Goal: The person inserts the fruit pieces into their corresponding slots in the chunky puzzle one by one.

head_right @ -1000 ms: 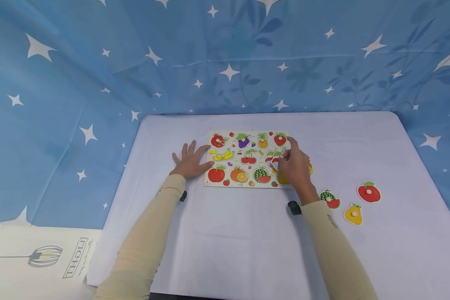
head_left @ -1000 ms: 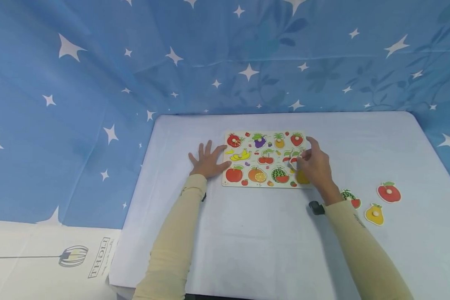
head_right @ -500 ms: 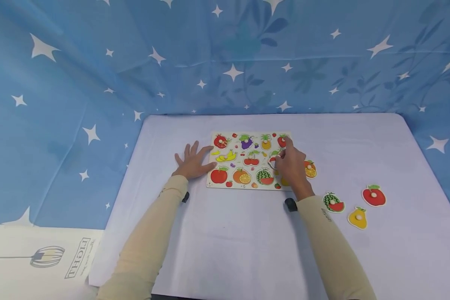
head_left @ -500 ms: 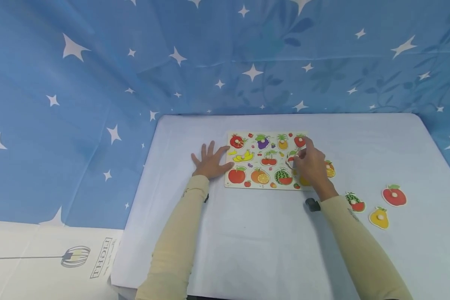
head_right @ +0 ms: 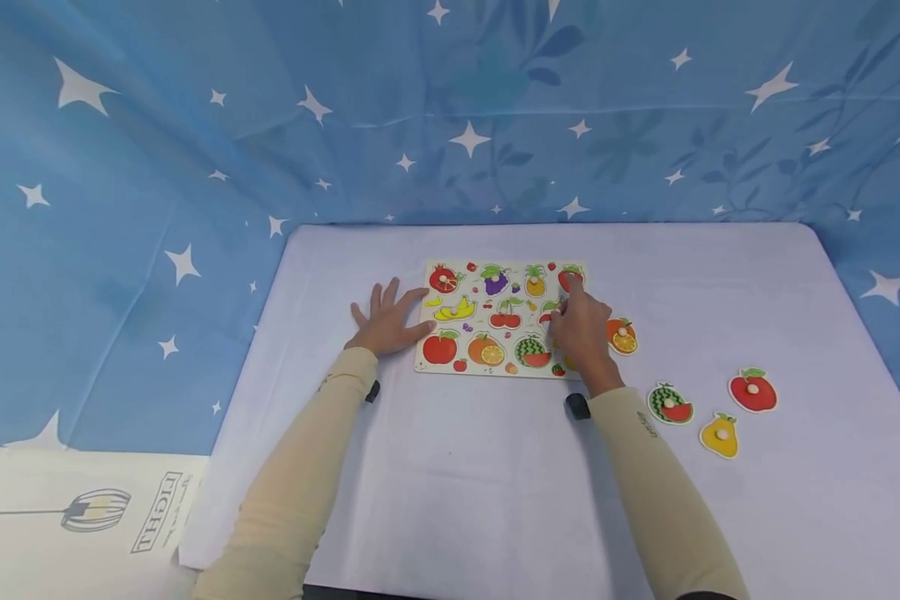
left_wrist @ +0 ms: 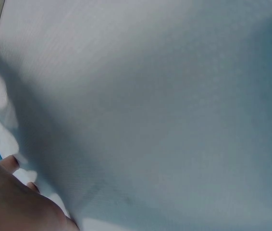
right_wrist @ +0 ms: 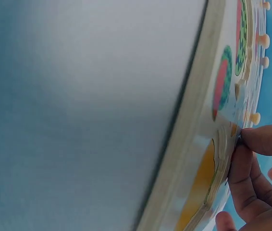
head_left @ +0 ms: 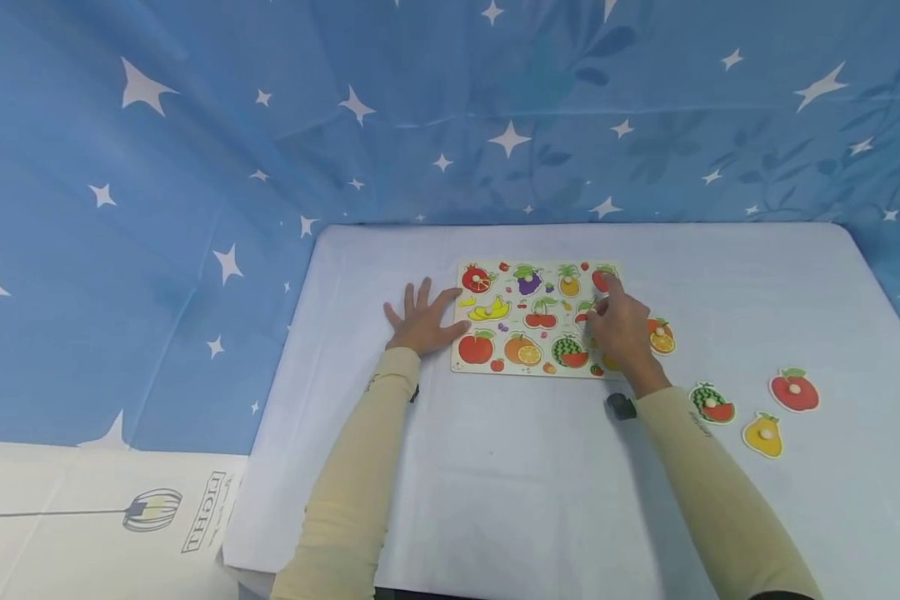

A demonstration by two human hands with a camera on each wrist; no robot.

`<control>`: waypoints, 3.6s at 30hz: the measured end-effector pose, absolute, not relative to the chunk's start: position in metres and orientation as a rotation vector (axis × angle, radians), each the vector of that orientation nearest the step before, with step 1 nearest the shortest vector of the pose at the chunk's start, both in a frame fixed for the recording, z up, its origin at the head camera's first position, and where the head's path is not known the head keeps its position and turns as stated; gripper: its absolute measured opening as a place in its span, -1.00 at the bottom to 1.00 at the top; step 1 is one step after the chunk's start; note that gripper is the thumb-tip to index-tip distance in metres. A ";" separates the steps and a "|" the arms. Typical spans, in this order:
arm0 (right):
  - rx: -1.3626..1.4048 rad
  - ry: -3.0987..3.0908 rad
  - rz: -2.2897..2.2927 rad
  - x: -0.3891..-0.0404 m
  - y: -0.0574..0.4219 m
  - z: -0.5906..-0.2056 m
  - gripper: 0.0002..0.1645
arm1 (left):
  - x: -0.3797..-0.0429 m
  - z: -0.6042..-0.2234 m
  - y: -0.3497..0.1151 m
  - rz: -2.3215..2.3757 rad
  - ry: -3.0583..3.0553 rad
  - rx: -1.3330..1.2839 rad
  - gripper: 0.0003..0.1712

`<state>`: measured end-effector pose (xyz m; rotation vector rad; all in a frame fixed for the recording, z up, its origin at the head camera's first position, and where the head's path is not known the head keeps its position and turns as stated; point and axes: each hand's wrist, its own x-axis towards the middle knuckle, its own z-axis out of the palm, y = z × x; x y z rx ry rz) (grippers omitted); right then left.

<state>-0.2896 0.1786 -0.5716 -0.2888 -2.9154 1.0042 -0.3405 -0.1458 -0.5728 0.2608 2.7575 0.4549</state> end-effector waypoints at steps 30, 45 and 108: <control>-0.317 -2.914 0.999 -0.290 0.177 -0.578 -0.27 | -0.349 -0.577 -0.143 0.373 2.715 0.242 -0.16; -0.333 -2.852 1.071 -0.284 0.179 -0.576 0.12 | -0.346 -0.571 -0.140 0.351 2.705 0.212 -0.17; -0.637 -3.033 1.010 -0.142 0.414 -0.545 0.03 | -0.341 -0.561 -0.136 0.345 2.766 0.234 -0.13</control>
